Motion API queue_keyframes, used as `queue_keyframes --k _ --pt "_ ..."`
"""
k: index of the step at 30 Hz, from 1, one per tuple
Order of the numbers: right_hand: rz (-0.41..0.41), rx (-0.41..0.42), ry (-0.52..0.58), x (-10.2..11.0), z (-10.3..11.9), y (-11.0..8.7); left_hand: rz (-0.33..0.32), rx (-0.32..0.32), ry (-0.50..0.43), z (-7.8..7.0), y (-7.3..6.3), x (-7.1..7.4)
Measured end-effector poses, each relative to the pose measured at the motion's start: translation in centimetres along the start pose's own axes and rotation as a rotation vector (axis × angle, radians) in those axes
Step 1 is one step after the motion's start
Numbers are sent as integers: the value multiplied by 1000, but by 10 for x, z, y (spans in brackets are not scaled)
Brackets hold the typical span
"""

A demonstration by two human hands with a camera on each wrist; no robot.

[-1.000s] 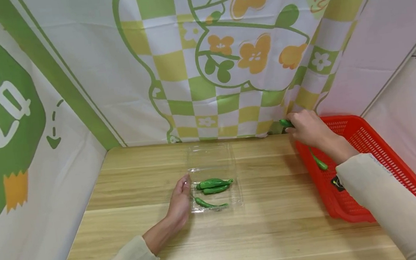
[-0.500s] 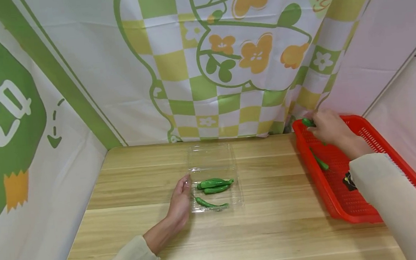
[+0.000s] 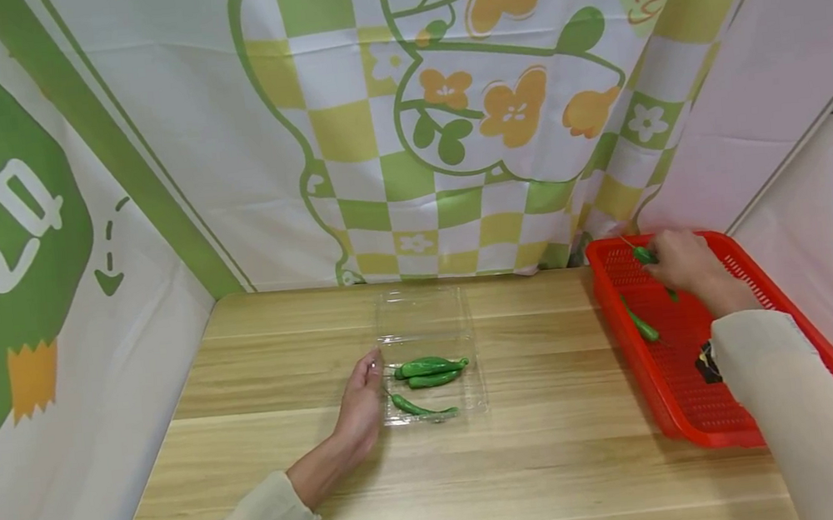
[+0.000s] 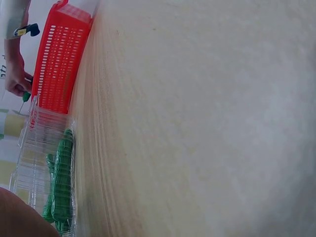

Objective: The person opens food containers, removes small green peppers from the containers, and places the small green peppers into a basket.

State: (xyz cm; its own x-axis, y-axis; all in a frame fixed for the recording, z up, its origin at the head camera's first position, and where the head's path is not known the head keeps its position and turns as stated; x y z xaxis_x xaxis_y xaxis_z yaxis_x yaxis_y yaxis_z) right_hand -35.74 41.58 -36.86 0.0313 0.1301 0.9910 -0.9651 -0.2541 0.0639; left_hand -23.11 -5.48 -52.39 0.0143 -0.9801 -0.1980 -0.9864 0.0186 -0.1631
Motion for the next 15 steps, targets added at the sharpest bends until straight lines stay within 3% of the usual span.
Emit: queue_keyframes --k 8,15 --pt "101 -108 28 -13 -22 -6 2 1 -2 0 0 0" --pt "169 -152 68 -26 -34 -10 10 -9 5 -1 0 -1"
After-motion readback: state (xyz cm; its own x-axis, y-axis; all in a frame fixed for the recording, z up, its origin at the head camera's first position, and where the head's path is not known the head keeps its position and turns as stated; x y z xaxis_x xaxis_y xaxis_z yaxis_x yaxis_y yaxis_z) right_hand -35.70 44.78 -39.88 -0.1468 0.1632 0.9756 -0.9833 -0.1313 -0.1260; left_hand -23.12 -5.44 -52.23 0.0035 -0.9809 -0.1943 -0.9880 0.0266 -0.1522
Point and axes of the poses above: each hand's wrist, its own y-axis towards the middle knuckle, its own x-axis out of the back of the hand, z = x × y, the point moved 9 cm from there along y, towards the middle knuckle, and after that the axes turned 2 degrees about -x, right-handed, at the moved point
